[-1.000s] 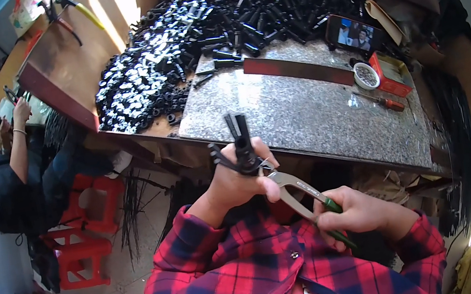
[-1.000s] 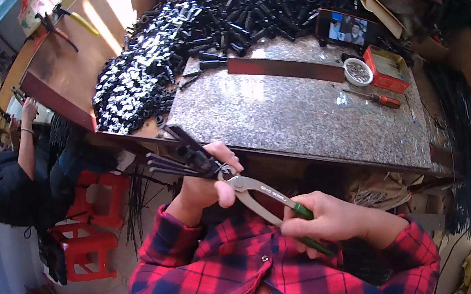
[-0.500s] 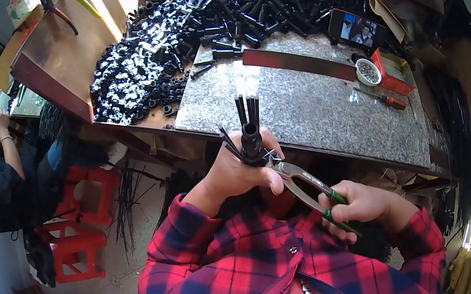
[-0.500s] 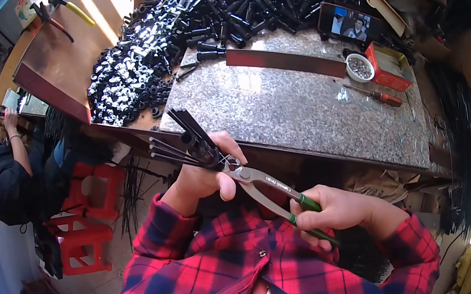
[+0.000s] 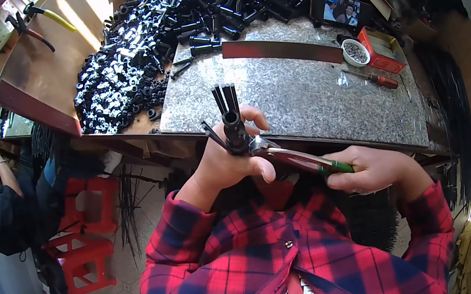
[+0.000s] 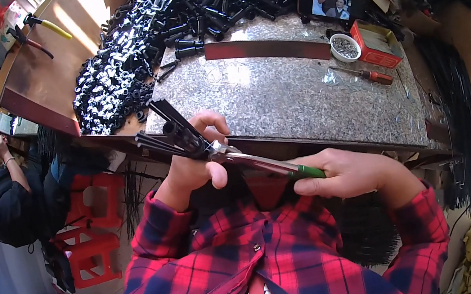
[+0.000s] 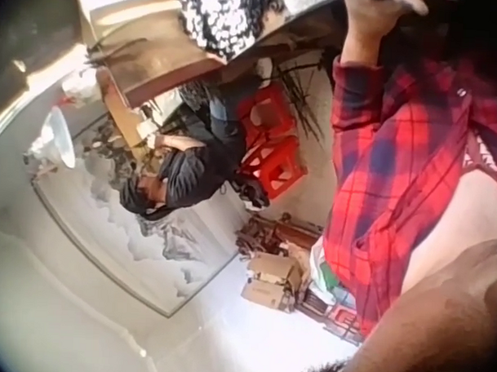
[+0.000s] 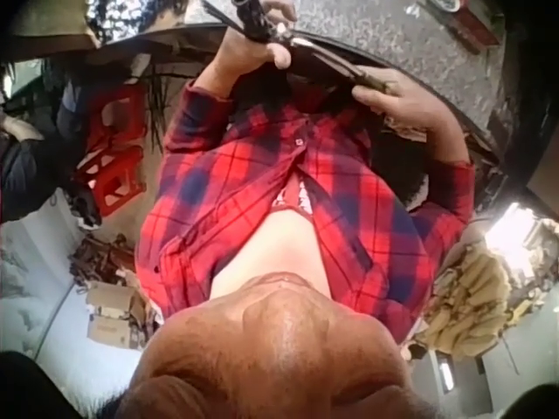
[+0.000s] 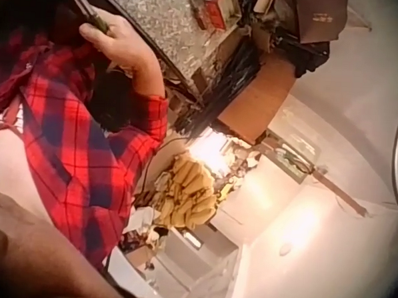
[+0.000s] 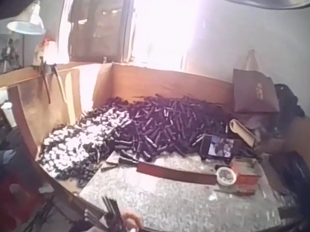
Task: Assembling black plastic components onto metal rods using pliers and a hammer at a workbench.
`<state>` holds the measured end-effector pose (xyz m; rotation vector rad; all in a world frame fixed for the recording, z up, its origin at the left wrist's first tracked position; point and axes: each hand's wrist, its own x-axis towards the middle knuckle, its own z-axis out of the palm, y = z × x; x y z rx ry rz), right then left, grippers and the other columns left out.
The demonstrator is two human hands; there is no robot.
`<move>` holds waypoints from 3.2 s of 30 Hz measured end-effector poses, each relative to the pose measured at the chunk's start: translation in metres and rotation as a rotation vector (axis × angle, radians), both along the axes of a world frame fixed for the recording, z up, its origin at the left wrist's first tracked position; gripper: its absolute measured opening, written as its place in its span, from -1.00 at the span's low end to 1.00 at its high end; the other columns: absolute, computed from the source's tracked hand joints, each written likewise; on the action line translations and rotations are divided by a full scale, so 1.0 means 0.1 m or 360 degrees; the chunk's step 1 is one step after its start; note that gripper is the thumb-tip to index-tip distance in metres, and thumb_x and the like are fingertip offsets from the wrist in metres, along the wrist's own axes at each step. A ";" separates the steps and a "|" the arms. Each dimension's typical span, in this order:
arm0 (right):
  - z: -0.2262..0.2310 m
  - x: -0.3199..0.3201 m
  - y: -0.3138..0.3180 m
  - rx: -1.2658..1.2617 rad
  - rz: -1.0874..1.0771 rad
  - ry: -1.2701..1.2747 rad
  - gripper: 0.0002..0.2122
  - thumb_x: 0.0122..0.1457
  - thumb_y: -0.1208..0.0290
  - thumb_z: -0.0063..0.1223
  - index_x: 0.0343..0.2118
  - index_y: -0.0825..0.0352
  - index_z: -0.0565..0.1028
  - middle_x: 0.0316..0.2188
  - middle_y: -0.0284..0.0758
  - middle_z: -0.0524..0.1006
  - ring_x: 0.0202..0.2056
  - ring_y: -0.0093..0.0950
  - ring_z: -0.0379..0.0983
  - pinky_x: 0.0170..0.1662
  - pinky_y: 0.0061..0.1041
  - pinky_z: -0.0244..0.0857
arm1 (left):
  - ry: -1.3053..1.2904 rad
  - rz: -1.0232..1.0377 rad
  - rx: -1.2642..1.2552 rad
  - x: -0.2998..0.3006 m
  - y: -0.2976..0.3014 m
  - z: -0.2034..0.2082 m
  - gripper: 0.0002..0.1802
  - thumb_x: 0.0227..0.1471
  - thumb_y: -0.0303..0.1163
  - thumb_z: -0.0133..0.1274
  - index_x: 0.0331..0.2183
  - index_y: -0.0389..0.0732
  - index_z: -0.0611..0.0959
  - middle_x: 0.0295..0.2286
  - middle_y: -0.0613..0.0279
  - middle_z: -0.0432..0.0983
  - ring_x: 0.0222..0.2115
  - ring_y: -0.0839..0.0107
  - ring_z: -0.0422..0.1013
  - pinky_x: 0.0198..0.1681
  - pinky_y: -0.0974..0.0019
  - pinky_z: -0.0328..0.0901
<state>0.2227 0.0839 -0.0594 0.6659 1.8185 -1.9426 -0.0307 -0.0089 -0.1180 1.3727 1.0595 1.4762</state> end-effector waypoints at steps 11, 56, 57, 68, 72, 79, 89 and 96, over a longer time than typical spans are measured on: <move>-0.07 -0.17 -0.13 0.1060 -0.0073 0.0339 -0.71 0.14 0.25 0.08 -0.25 0.39 0.37 -0.48 -0.08 0.46 -0.38 -0.11 0.44 -0.35 -0.29 0.27 | -0.0356 0.0062 0.0012 0.07 0.03 -0.13 -0.09 -0.59 0.12 0.35 -0.25 -0.20 0.31 -0.72 0.55 0.17 -0.70 0.74 0.11 -0.66 0.57 -0.06; 0.36 0.07 -0.35 0.2967 0.0187 0.0278 -0.63 0.02 0.25 0.12 -0.22 0.44 0.39 -0.61 -0.28 0.31 -0.59 -0.34 0.35 -0.55 -0.38 0.22 | -0.0304 -0.0302 -0.0215 0.13 -0.02 -0.02 -0.19 -0.52 -0.30 0.51 -0.38 -0.05 0.17 -0.61 0.53 0.03 -0.63 0.70 0.03 -0.56 0.51 -0.03; 0.36 0.06 -0.36 0.2970 0.0183 0.0271 -0.63 0.02 0.25 0.12 -0.22 0.44 0.39 -0.61 -0.28 0.31 -0.59 -0.34 0.35 -0.55 -0.38 0.22 | -0.0244 -0.0266 -0.0232 0.14 -0.02 -0.01 -0.23 -0.46 -0.40 0.49 -0.38 -0.05 0.17 -0.61 0.52 0.03 -0.63 0.69 0.02 -0.56 0.51 -0.03; 0.17 0.02 -0.31 0.2044 -0.0031 0.0291 -0.61 0.00 0.23 0.20 -0.21 0.40 0.39 -0.47 -0.13 0.48 -0.40 -0.20 0.49 -0.37 -0.35 0.34 | -0.0462 -0.0114 -0.0053 0.10 0.00 -0.05 -0.39 -0.23 -0.23 0.33 -0.37 -0.10 0.18 -0.70 0.42 0.13 -0.69 0.57 0.11 -0.58 0.47 0.06; 0.04 0.07 -0.24 0.1597 -0.0237 0.0684 -0.55 0.04 0.09 0.14 -0.19 0.40 0.38 -0.53 -0.06 0.47 -0.44 -0.11 0.46 -0.39 -0.28 0.35 | -0.0639 -0.0130 -0.0037 0.04 0.01 0.01 -0.14 -0.47 0.34 0.26 -0.37 -0.13 0.26 -0.76 0.35 0.19 -0.72 0.51 0.18 -0.65 0.43 0.10; 0.00 0.22 -0.27 0.1245 -0.1117 0.0798 -0.70 0.10 0.38 0.11 -0.25 0.37 0.23 -0.54 -0.34 0.43 -0.52 -0.64 0.35 -0.38 -0.64 0.25 | -0.0728 -0.0339 0.0145 -0.10 -0.01 0.08 -0.42 -0.19 0.07 0.26 -0.31 -0.15 0.41 -0.68 0.36 0.24 -0.67 0.53 0.21 -0.57 0.42 0.13; 0.19 0.19 -0.12 0.1862 -0.1041 0.0968 -0.71 -0.03 0.46 0.26 -0.55 0.32 0.26 -0.51 -0.23 0.43 -0.53 -0.42 0.39 -0.46 -0.48 0.25 | -0.0634 -0.0290 0.0132 -0.06 0.00 0.13 -0.45 -0.17 0.06 0.25 -0.46 -0.14 0.34 -0.70 0.32 0.27 -0.69 0.52 0.20 -0.57 0.44 0.15; 0.21 0.23 -0.09 0.2354 -0.0802 0.0966 -0.70 -0.13 0.51 0.28 -0.50 0.32 0.28 -0.30 -0.14 0.40 -0.38 -0.29 0.36 -0.30 -0.41 0.25 | -0.0672 -0.0315 0.0077 -0.01 -0.01 0.14 -0.40 -0.22 0.06 0.28 -0.53 -0.13 0.28 -0.73 0.38 0.20 -0.70 0.55 0.14 -0.61 0.45 0.07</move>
